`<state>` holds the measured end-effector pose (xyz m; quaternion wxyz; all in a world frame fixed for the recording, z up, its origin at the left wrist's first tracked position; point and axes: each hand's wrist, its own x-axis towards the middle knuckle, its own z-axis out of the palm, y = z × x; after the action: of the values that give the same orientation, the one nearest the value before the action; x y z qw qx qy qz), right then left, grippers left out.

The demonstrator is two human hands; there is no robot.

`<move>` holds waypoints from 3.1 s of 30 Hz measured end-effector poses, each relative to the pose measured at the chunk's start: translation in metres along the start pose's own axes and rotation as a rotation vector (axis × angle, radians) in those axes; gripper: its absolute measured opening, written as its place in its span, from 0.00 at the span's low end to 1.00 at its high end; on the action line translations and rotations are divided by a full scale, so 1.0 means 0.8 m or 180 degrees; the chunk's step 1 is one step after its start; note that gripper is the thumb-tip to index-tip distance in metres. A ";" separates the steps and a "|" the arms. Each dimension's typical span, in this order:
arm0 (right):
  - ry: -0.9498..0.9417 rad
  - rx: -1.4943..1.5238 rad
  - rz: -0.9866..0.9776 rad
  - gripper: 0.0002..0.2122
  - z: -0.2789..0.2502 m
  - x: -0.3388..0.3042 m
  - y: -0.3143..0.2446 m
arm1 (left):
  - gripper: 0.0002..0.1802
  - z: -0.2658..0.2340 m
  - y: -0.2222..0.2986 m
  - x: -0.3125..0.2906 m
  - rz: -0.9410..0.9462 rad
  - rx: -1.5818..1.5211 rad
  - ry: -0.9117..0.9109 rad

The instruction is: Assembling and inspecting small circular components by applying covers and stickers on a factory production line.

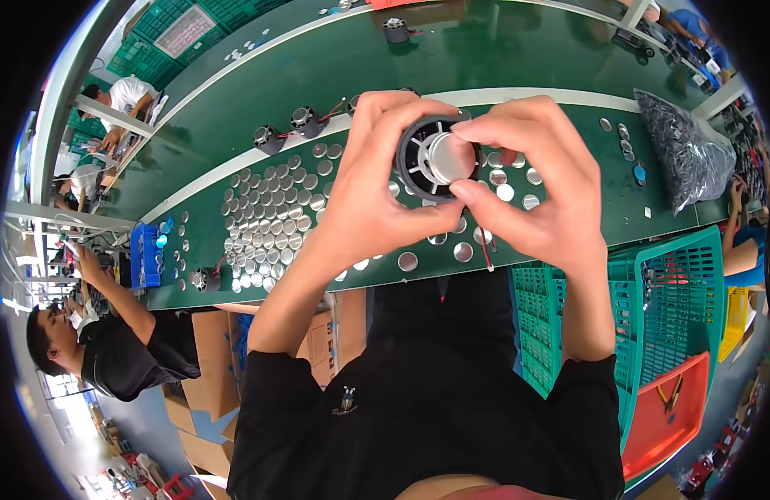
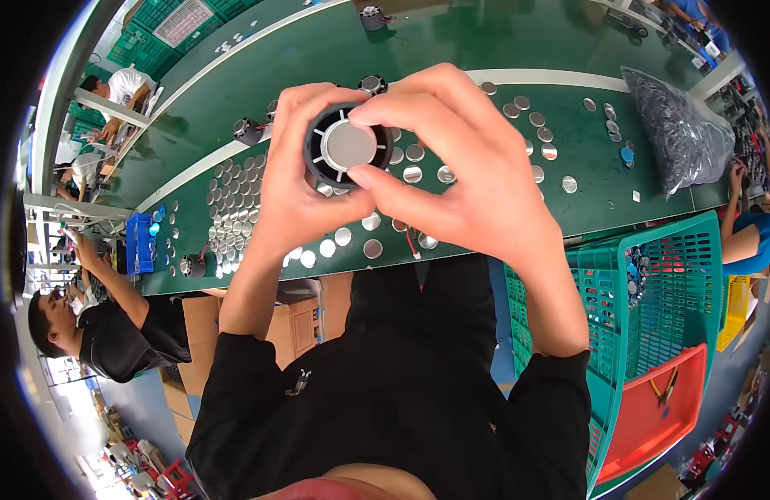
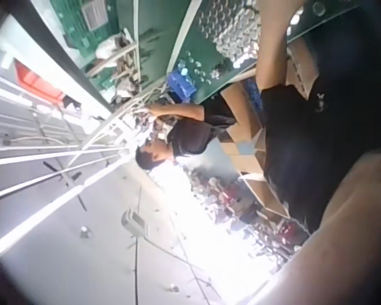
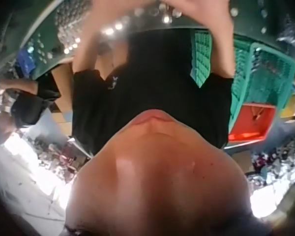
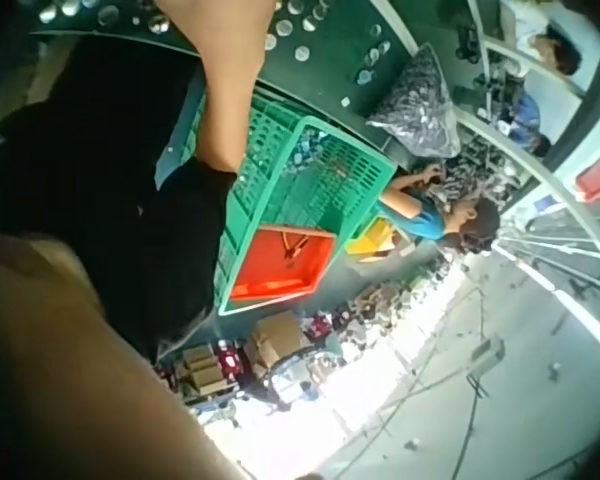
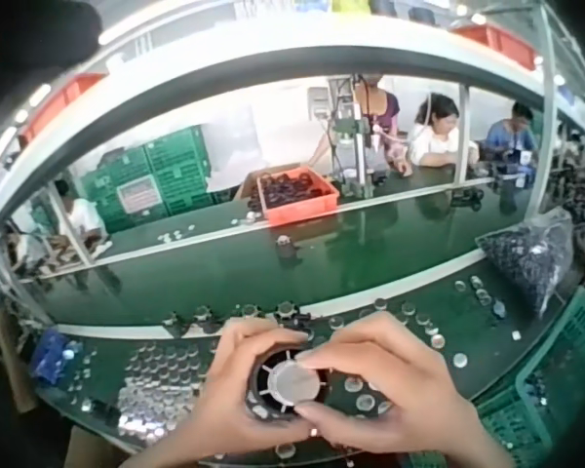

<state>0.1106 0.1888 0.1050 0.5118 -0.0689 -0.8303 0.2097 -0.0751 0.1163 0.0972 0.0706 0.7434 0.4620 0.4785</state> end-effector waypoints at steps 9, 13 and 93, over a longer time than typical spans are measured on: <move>-0.0261 0.0104 0.0466 0.19 -0.009 0.000 -0.008 | 0.38 0.014 -0.004 -0.004 -0.0035 -0.0228 -0.0052; -0.0371 -0.0144 0.0414 0.18 -0.012 -0.006 0.002 | 0.39 0.012 -0.002 -0.007 -0.0077 -0.0096 -0.0221; -0.0516 -0.4375 0.1373 0.28 -0.033 0.118 0.784 | 0.37 -0.007 -0.121 -0.080 -0.2800 0.0410 -0.0081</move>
<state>0.0270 0.7929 -0.0701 0.2370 -0.5215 -0.7777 -0.2589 -0.1468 0.1207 0.0061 0.2267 0.4849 0.7622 0.3640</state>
